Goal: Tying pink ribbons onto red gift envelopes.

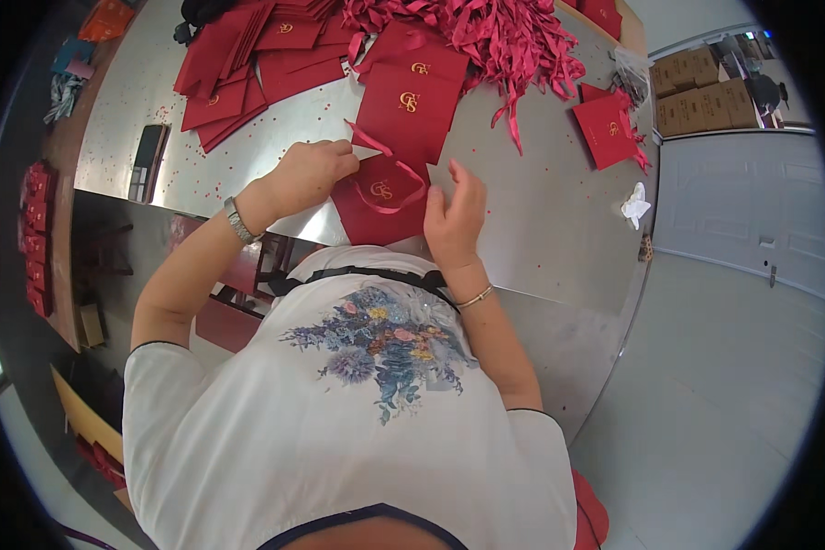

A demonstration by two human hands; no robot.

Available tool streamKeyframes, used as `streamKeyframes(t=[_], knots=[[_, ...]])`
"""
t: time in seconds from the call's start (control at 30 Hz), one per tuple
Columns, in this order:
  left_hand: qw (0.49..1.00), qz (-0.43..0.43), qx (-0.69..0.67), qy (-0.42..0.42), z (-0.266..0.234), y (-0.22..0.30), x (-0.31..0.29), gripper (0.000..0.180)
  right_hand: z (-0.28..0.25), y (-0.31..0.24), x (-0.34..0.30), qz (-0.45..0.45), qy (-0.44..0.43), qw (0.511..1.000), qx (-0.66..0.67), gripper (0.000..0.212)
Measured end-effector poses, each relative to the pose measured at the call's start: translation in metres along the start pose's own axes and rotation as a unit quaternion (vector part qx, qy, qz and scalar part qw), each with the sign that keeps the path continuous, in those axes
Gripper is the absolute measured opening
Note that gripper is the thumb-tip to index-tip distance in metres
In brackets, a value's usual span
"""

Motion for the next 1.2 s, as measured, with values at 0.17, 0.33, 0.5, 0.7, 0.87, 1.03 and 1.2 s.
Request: streamKeyframes(t=[0.17, 0.33, 0.5, 0.7, 0.87, 1.03, 1.2], knots=[[0.998, 0.024, 0.022, 0.061, 0.003, -0.005, -0.005, 0.016, 0.017, 0.029, -0.029, 0.179, -0.214, 0.957, 0.077, 0.044], [0.982, -0.157, 0.012, 0.099, 0.003, -0.061, -0.021, 0.009, 0.012, 0.03, -0.034, 0.187, -0.191, 0.956, 0.119, 0.043], [0.944, -0.28, -0.048, 0.17, 0.009, -0.074, -0.002, 0.008, 0.011, 0.031, -0.034, 0.184, -0.187, 0.959, 0.109, 0.044], [0.9, -0.368, -0.092, 0.217, 0.034, -0.08, 0.023, 0.015, 0.009, 0.036, -0.037, 0.183, -0.201, 0.952, 0.144, 0.046], [0.849, -0.421, -0.23, 0.221, 0.043, -0.084, 0.022, 0.018, 0.009, 0.039, -0.038, 0.188, -0.209, 0.942, 0.183, 0.046], [0.88, -0.318, -0.091, 0.34, 0.028, -0.049, 0.015, 0.031, 0.008, 0.049, -0.045, 0.231, -0.2, 0.912, 0.272, 0.046], [0.959, -0.025, -0.167, 0.226, 0.006, 0.005, 0.035, 0.023, 0.008, 0.049, -0.046, 0.248, -0.213, 0.892, 0.312, 0.046]])
Point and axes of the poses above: each hand's wrist, its own x-axis towards the middle knuckle, its own z-axis out of the palm, y = z × x, the point moved 2 cm from there along x, towards the middle knuckle, and after that the axes turned 5 degrees about x, right-handed, at the moved point
